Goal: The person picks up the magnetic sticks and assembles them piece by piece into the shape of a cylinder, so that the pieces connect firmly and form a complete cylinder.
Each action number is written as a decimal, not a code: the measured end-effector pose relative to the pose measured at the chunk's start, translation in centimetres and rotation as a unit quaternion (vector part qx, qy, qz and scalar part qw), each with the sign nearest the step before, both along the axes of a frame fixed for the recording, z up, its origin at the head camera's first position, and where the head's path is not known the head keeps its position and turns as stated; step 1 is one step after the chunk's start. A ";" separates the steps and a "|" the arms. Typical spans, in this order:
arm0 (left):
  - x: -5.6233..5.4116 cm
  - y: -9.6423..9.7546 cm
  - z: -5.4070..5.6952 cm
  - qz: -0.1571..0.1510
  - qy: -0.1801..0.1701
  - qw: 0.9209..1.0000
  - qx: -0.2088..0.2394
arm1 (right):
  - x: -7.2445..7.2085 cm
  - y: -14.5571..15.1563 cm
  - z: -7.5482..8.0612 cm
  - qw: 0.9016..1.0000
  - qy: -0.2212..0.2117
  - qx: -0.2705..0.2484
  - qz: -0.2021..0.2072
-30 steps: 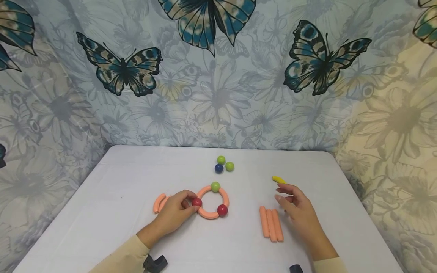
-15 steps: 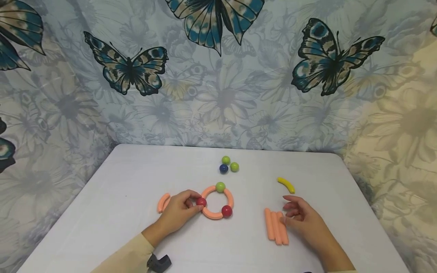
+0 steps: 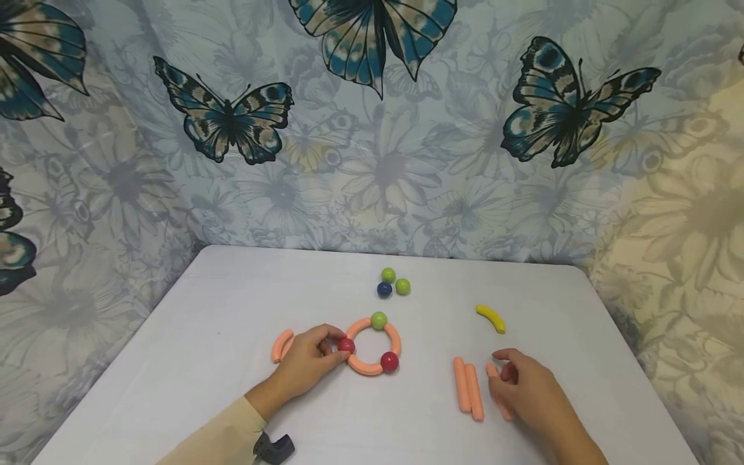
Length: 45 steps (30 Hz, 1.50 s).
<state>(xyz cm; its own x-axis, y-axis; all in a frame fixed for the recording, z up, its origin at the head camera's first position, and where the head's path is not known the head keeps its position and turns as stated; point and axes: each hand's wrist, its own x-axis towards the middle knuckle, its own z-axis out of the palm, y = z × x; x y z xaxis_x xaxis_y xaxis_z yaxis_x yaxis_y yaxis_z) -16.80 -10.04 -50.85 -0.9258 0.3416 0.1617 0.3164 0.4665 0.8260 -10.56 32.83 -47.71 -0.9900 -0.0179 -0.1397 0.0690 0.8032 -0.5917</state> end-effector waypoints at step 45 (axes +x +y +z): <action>0.2 0.2 0.1 0.002 0.009 1.000 0.008 | -5.4 -12.9 4.5 0.958 0.137 -0.247 0.039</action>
